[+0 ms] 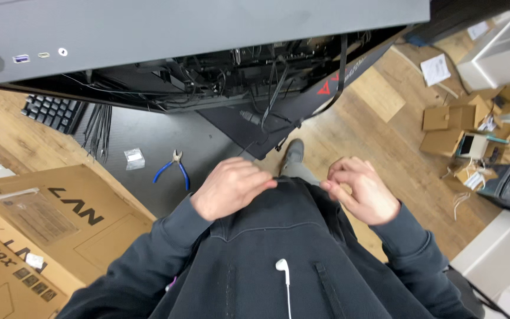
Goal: The person organizes and manages internal cables within a computer case by hand and using shears.
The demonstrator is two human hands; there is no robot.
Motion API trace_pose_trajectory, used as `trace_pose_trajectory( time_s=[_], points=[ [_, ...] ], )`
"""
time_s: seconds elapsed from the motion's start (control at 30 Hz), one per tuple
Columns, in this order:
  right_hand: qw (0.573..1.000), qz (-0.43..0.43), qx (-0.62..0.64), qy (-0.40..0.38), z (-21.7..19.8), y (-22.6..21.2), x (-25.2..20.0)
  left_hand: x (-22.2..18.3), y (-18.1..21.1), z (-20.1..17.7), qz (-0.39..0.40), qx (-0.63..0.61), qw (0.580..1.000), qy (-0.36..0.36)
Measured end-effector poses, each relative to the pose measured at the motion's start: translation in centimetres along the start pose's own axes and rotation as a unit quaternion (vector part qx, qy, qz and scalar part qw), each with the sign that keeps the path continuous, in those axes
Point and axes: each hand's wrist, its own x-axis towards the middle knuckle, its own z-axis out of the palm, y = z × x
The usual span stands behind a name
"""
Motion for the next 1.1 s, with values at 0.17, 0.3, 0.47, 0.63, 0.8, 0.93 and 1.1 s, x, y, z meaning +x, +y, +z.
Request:
trace_pose_trajectory(
  time_s=[0.17, 0.3, 0.47, 0.63, 0.8, 0.93, 1.1],
  points=[
    [0.988, 0.118, 0.064, -0.082, -1.5, -0.4, -0.4, -1.7, -0.4, -0.4, -0.073, -0.014, 0.994, -0.083],
    [1.000, 0.015, -0.013, -0.008, -0.4, -3.8, 2.9, 2.9, 3.5, -1.1, -0.121, 0.009, 0.987, -0.101],
    [0.995, -0.043, 0.087, -0.036, -1.2, -4.9, 5.5, 4.5, 3.7, 2.1, -0.225, -0.144, 0.964, -0.021],
    [0.991, 0.061, 0.119, -0.012, -5.6, -0.8, 5.0, 2.0, 4.4, -1.2, -0.317, -0.175, 0.931, 0.048],
    [0.991, 0.121, 0.050, 0.031, 0.2, 16.4, 8.7, -2.0, 3.3, -1.6, -0.432, -0.164, 0.878, 0.128],
    [0.951, 0.307, -0.041, 0.012, 6.8, 36.3, 15.9, 0.1, 4.4, -1.1, -0.414, -0.175, 0.880, 0.156],
    [0.952, 0.300, -0.041, 0.045, 7.0, 38.5, 23.2, 3.2, 6.2, -0.3, -0.433, -0.161, 0.875, 0.143]
  ],
)
